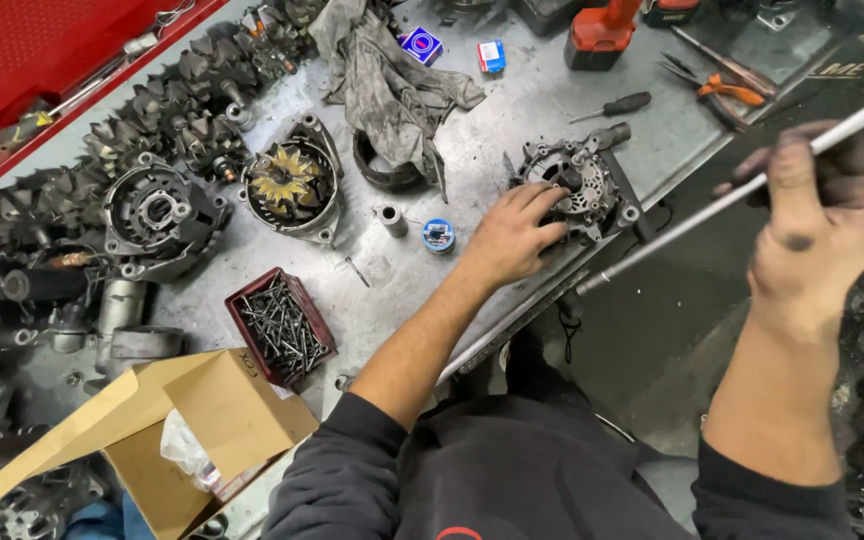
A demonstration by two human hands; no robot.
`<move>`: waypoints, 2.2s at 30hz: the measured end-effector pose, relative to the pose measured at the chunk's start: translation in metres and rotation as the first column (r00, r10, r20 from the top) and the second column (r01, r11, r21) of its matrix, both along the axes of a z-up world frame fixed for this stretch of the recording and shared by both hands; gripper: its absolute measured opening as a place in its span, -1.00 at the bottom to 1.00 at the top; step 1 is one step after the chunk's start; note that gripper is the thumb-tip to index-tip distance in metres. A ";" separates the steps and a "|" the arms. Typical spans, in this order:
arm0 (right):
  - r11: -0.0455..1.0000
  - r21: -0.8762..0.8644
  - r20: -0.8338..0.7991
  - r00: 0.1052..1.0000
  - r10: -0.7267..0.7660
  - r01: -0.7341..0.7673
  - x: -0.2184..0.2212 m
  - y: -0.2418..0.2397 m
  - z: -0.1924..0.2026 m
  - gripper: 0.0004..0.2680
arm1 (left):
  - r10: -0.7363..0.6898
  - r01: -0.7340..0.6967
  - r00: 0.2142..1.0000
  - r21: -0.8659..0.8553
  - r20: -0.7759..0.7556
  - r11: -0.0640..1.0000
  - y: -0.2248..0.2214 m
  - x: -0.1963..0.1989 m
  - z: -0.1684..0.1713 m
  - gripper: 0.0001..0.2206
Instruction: The person disassembles an alternator on a workbench using a T-handle socket wrench to remove bolts and a hammer to tap the casing. They place the hardware into a red bin and use a screwdriver to pry the housing apart.
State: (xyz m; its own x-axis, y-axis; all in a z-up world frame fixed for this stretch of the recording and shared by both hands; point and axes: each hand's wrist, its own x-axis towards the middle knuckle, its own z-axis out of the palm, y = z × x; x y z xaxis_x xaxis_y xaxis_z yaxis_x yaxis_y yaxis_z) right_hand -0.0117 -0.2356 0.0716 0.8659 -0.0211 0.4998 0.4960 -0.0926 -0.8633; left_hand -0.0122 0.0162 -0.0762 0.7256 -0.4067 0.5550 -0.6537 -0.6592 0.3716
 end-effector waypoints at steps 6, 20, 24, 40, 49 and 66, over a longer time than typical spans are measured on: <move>0.973 0.209 -0.171 0.984 -0.058 0.094 -0.005 -0.040 -0.042 -0.94 | -0.033 0.009 0.969 0.098 0.245 0.995 0.001 -0.001 -0.016 -0.84; 0.956 0.264 -0.279 0.959 -0.055 0.131 -0.031 -0.076 -0.080 -0.92 | -0.150 0.105 0.961 0.197 0.231 0.975 0.006 0.010 0.000 -0.83; 0.939 0.319 -0.318 0.948 -0.026 0.133 -0.034 -0.077 -0.083 -0.89 | -0.184 0.154 0.966 0.168 0.183 0.974 0.006 0.015 0.002 -0.84; 0.861 0.508 -0.373 0.889 0.264 -0.043 -0.022 -0.028 -0.057 -0.86 | -0.210 0.192 0.974 0.189 0.084 0.963 0.002 0.027 0.003 -0.67; 0.863 0.504 -0.392 0.886 0.250 -0.021 -0.025 -0.042 -0.066 -0.86 | -0.242 0.238 0.970 0.114 0.031 0.965 0.015 0.021 0.018 -0.74; 0.896 -0.431 -0.436 0.843 -0.314 0.111 0.031 0.007 -0.179 -0.73 | -0.158 0.150 0.984 0.098 0.077 0.984 0.007 0.012 -0.006 -0.79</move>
